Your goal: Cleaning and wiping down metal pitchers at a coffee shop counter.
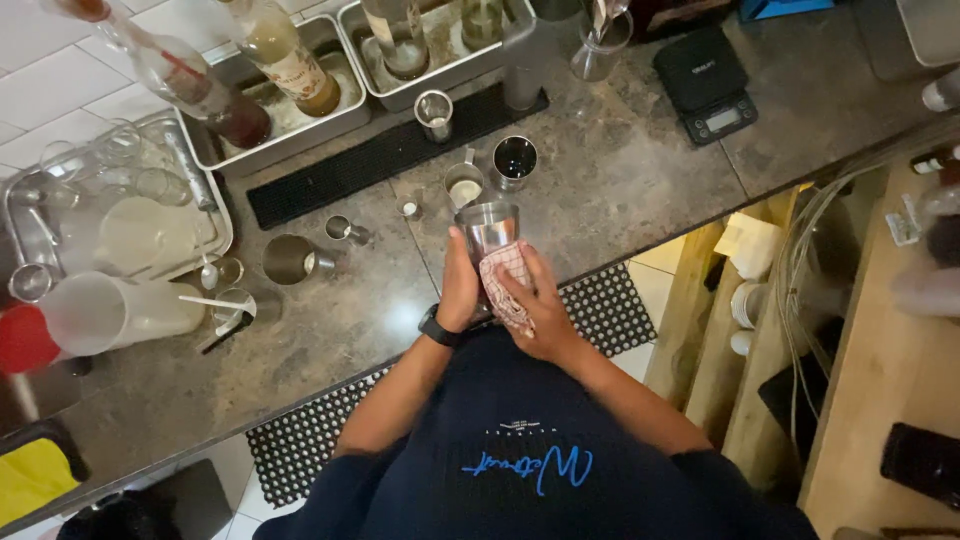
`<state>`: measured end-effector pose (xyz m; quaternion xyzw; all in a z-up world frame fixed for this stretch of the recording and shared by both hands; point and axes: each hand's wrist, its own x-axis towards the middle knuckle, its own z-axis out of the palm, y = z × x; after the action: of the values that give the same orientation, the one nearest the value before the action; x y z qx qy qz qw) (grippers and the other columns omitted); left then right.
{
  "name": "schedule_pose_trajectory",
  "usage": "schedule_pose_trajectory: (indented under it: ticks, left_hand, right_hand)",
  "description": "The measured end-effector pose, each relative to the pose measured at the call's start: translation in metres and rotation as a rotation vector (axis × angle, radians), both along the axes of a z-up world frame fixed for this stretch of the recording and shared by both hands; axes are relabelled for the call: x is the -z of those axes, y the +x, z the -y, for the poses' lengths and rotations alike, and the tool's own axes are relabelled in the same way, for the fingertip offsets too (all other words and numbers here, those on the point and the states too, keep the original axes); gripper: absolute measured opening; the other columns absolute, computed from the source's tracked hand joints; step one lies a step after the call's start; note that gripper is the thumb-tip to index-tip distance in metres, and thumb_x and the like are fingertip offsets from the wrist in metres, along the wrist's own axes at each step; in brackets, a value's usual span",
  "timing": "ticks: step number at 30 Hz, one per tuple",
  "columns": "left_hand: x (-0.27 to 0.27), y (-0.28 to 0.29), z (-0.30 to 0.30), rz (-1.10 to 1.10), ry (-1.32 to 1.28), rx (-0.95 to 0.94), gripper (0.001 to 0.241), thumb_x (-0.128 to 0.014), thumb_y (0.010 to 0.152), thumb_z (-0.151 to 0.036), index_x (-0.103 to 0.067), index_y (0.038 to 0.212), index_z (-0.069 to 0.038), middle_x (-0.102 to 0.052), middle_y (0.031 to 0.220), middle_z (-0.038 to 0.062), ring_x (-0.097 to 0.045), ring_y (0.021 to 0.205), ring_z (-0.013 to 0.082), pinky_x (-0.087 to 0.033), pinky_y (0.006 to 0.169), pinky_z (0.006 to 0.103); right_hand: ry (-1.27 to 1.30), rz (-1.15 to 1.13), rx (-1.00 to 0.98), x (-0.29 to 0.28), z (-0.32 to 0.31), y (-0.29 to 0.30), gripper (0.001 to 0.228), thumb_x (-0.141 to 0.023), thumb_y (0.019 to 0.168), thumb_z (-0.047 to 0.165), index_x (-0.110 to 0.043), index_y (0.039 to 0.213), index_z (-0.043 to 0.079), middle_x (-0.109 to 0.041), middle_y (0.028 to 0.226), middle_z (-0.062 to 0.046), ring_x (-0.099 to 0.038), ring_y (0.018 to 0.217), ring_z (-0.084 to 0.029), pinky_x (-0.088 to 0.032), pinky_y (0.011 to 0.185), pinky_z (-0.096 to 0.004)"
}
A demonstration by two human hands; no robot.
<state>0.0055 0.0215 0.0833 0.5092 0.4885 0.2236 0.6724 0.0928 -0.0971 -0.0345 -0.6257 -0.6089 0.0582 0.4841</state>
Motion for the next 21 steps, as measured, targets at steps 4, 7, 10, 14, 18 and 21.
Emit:
schedule_pose_trajectory:
  ticks: [4,7,10,14,18,21]
  left_hand:
    - [0.099,-0.001,0.008,0.182,0.132,0.004,0.067,-0.073,0.096,-0.037,-0.045,0.144,-0.002,-0.052,0.138,0.021,-0.047,0.126,0.0265,-0.032,0.113,0.0507]
    - [0.096,0.003,0.016,0.29,0.155,-0.024,0.065,-0.088,0.083,-0.025,-0.049,0.131,-0.006,-0.056,0.121,0.008,-0.05,0.11,0.0195,-0.038,0.105,0.043]
    - [0.089,0.008,0.01,0.372,0.161,-0.081,0.059,-0.081,0.091,-0.032,-0.048,0.134,-0.01,-0.053,0.126,0.009,-0.046,0.113,0.0166,-0.036,0.107,0.0421]
    - [0.117,-0.005,-0.006,0.404,0.075,-0.131,0.048,-0.066,0.102,-0.038,-0.053,0.138,-0.01,-0.061,0.118,0.006,-0.056,0.104,0.0167,-0.048,0.095,0.0363]
    - [0.052,-0.006,0.006,0.184,0.234,0.044,0.074,-0.05,0.107,-0.044,-0.028,0.155,0.008,-0.034,0.154,0.038,-0.033,0.144,0.0492,-0.028,0.119,0.0567]
    - [0.025,-0.005,0.022,0.181,0.213,0.096,0.077,-0.043,0.109,-0.043,-0.015,0.154,0.013,-0.025,0.156,0.04,-0.027,0.146,0.0515,-0.018,0.121,0.0612]
  right_hand:
    - [0.01,-0.235,0.032,-0.009,-0.002,0.003,0.074,-0.048,0.099,0.053,-0.045,0.153,0.003,-0.027,0.162,-0.03,-0.048,0.138,-0.046,-0.043,0.113,-0.048]
    - [0.164,-0.669,-0.036,-0.022,-0.009,0.005,0.067,-0.063,0.096,0.001,-0.033,0.155,-0.006,-0.029,0.163,-0.025,-0.052,0.134,-0.036,-0.049,0.108,-0.04]
    - [0.222,-0.431,0.039,-0.022,-0.005,0.002,0.062,-0.072,0.093,0.002,-0.045,0.149,-0.007,-0.043,0.155,-0.025,-0.047,0.138,-0.035,-0.041,0.114,-0.048]
    - [0.016,-0.581,-0.003,-0.02,0.009,-0.005,0.067,-0.071,0.093,0.006,-0.041,0.153,-0.001,-0.055,0.139,-0.028,-0.057,0.106,-0.031,-0.046,0.087,-0.041]
    - [0.087,-0.863,0.019,-0.044,-0.002,-0.008,0.064,-0.06,0.103,0.005,-0.029,0.159,-0.002,-0.035,0.16,-0.023,-0.031,0.144,-0.024,-0.027,0.123,-0.047]
    - [0.011,-0.648,0.065,-0.049,0.0,-0.003,0.077,-0.062,0.1,0.004,-0.017,0.162,0.0,-0.029,0.162,-0.031,-0.03,0.148,-0.037,-0.023,0.123,-0.052]
